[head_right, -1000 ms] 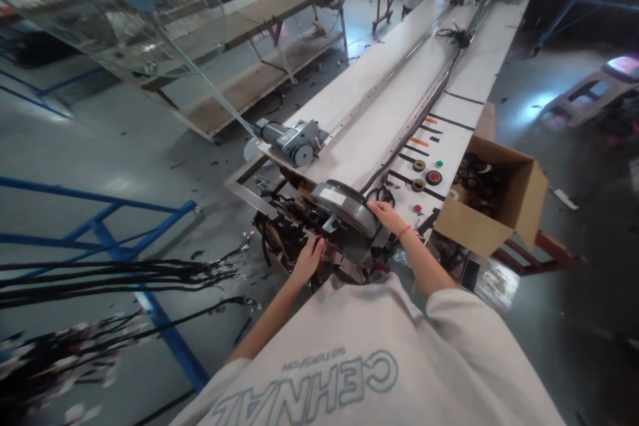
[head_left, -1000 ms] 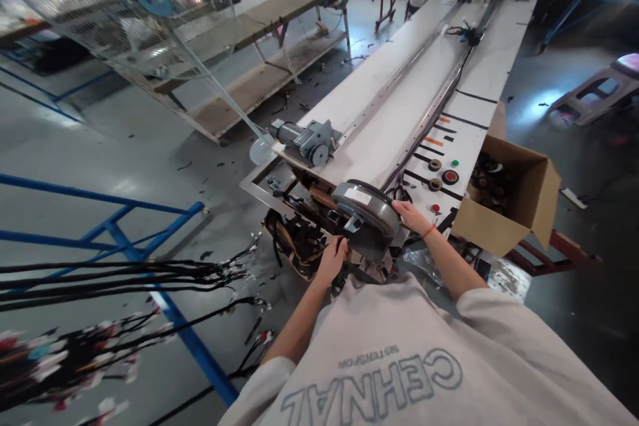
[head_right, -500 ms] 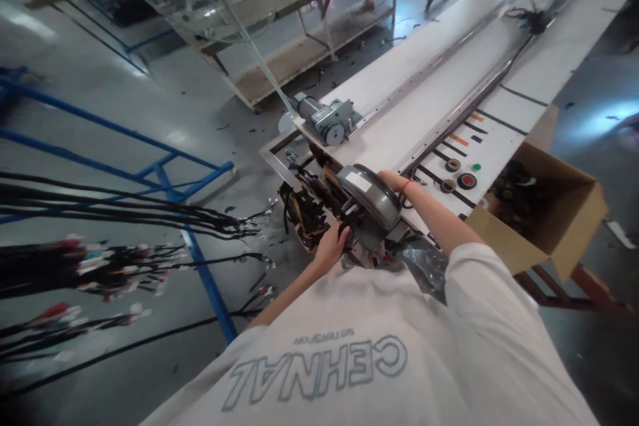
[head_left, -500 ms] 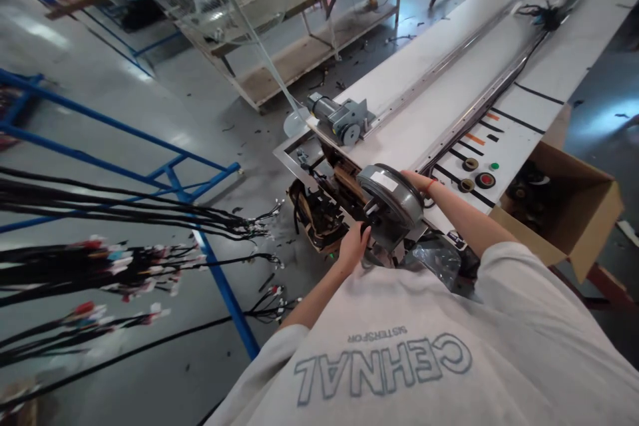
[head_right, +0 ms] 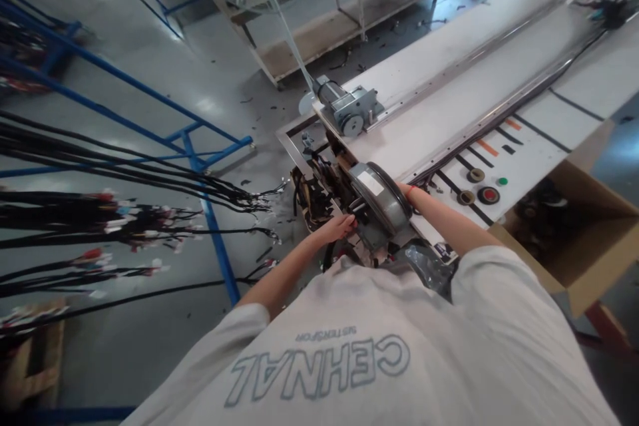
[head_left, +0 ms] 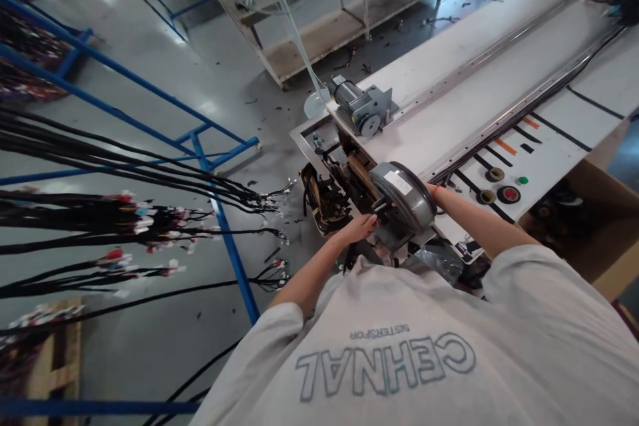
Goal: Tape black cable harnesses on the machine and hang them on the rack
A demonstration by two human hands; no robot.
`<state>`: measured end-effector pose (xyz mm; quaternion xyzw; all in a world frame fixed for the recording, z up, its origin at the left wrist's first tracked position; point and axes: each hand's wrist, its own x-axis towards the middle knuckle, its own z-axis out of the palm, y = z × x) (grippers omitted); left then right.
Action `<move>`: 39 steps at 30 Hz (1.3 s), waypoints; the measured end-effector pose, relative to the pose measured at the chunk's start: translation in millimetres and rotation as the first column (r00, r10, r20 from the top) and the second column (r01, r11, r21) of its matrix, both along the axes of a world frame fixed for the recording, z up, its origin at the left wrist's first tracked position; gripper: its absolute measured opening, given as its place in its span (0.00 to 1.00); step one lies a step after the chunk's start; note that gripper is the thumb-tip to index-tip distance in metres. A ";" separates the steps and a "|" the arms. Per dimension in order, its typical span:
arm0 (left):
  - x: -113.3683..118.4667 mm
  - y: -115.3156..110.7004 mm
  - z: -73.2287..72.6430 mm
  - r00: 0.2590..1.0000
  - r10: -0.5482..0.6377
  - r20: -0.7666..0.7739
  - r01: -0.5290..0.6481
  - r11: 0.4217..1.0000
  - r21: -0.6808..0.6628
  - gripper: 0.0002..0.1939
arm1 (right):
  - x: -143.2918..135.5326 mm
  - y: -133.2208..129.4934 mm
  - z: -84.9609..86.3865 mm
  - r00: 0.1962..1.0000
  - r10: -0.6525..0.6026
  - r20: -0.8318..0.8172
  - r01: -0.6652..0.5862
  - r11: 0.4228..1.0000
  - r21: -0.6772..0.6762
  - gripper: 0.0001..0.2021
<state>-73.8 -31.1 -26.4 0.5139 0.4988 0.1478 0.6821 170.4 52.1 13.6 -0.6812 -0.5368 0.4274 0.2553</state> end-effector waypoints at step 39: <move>-48.2 -68.8 -7.7 0.975 0.106 0.194 -0.097 0.994 -0.051 0.33 | 109.1 -161.5 -73.0 0.370 -0.865 0.339 0.891 0.434 0.135 0.38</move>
